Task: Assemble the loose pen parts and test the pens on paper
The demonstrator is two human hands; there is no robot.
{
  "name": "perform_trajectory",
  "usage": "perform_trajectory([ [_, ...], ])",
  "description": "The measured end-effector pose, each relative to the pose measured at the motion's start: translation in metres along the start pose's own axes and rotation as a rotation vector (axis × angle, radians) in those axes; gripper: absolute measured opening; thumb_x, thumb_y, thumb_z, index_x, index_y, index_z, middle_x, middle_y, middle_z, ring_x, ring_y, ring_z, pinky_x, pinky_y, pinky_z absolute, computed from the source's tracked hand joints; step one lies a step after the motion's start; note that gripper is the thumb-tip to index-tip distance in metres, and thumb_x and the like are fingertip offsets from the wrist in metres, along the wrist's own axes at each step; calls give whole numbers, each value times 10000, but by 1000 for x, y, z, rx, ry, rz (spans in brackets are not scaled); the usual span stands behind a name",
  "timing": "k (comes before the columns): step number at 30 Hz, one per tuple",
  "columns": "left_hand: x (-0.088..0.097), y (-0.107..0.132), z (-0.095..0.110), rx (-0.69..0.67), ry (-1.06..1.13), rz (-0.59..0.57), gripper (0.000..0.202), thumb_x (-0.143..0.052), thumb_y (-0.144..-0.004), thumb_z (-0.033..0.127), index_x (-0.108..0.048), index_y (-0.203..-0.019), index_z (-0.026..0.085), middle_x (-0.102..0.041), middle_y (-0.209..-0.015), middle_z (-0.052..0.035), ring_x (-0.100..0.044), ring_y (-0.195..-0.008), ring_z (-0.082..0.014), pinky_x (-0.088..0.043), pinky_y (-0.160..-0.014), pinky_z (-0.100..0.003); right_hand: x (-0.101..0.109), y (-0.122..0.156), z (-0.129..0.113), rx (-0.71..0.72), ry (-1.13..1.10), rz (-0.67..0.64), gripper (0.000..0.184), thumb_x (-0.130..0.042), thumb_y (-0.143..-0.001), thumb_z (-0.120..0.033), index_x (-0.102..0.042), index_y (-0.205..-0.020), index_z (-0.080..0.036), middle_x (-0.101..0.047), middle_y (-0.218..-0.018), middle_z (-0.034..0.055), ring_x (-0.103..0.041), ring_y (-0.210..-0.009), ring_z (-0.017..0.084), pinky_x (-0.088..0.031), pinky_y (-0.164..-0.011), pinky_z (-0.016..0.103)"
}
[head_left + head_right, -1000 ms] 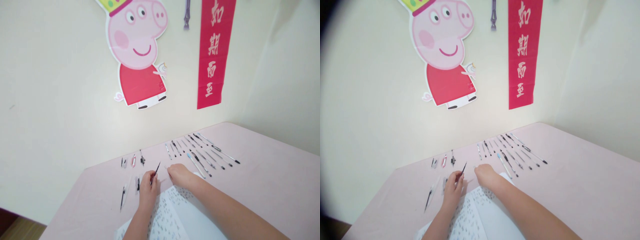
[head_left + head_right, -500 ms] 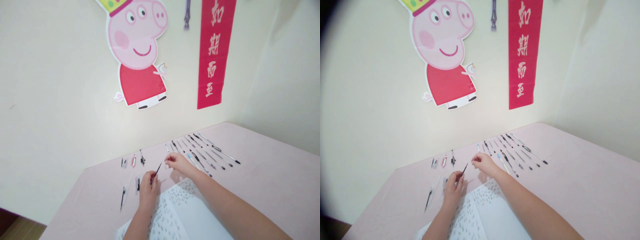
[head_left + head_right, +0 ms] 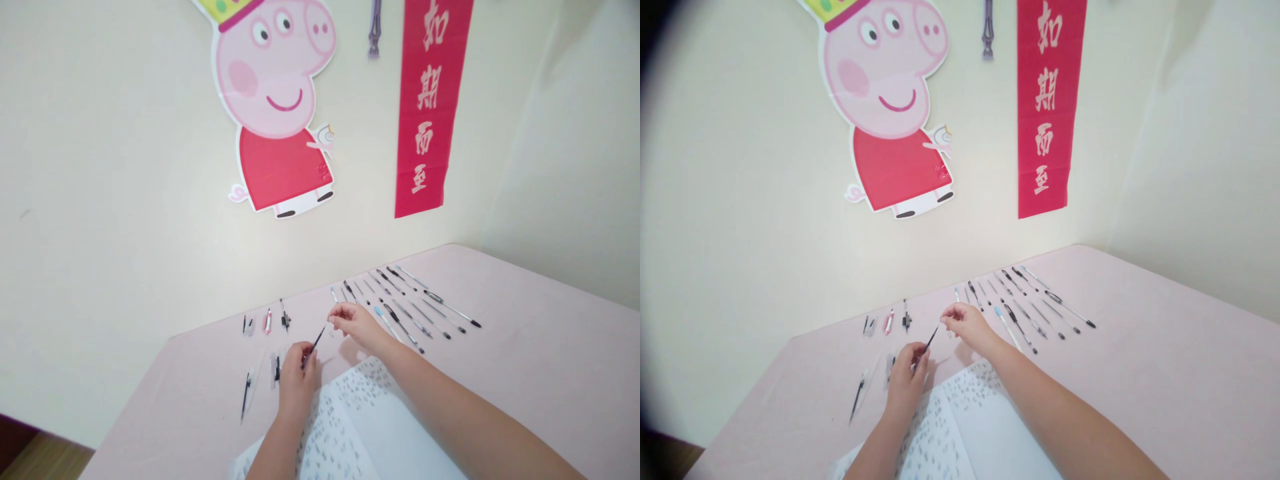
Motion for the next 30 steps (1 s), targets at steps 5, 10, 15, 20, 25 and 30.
perform_trajectory([
  [5, 1, 0, 2, -4, 4, 7, 176, -453, -813, 304, -565, -857, 177, -612, -794, -50, -571, -738, -185, -456, -674, -324, -2, 1, -1, 12, 33, 1, 142, -591, -669, -292, -582, -720, -159, -526, -571, -30, -454, -496, 85, -355, -438, 195],
  [10, 2, 0, 4, -10, 5, 3, 170, -459, -808, 306, -567, -848, 180, -615, -789, -46, -575, -735, -183, -457, -672, -320, -4, 3, 1, 12, 51, -18, 127, -588, -681, -271, -591, -734, -156, -529, -576, -28, -461, -510, 84, -357, -447, 190],
  [15, 1, 0, 3, -5, 8, 3, 169, -460, -808, 306, -567, -849, 181, -615, -785, -46, -576, -736, -184, -455, -676, -322, -8, 5, 1, -11, 80, -36, 87, -584, -692, -236, -593, -724, -156, -530, -568, -26, -459, -517, 85, -351, -455, 188],
  [20, 2, 0, 4, 1, 13, -4, 160, -462, -808, 302, -564, -843, 184, -609, -788, -44, -567, -737, -183, -452, -677, -323, -10, 6, 2, -9, 116, -28, 61, -596, -693, -216, -598, -703, -156, -534, -564, -28, -461, -524, 84, -354, -477, 191],
  [25, 2, 0, 4, 3, 32, -11, 159, -463, -804, 304, -563, -843, 186, -605, -796, -45, -567, -753, -190, -451, -684, -329, -11, 8, 4, 1, 142, -36, 83, -608, -693, -231, -610, -711, -149, -549, -581, -20, -476, -545, 87, -370, -509, 197],
  [30, 1, 0, 2, 11, 30, -18, 168, -455, -813, 312, -556, -856, 184, -599, -806, -49, -568, -761, -193, -449, -697, -335, -5, 3, 10, 1, 108, -35, 288, -533, -776, -411, -624, -859, -151, -625, -770, 39, -536, -610, 113, -390, -470, 198],
])
Point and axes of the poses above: each hand's wrist, its own y-axis away from the middle knuckle, its own x-axis out of the back of the hand, z = x × y, the point moved 3 cm from there along -y, towards the middle knuckle
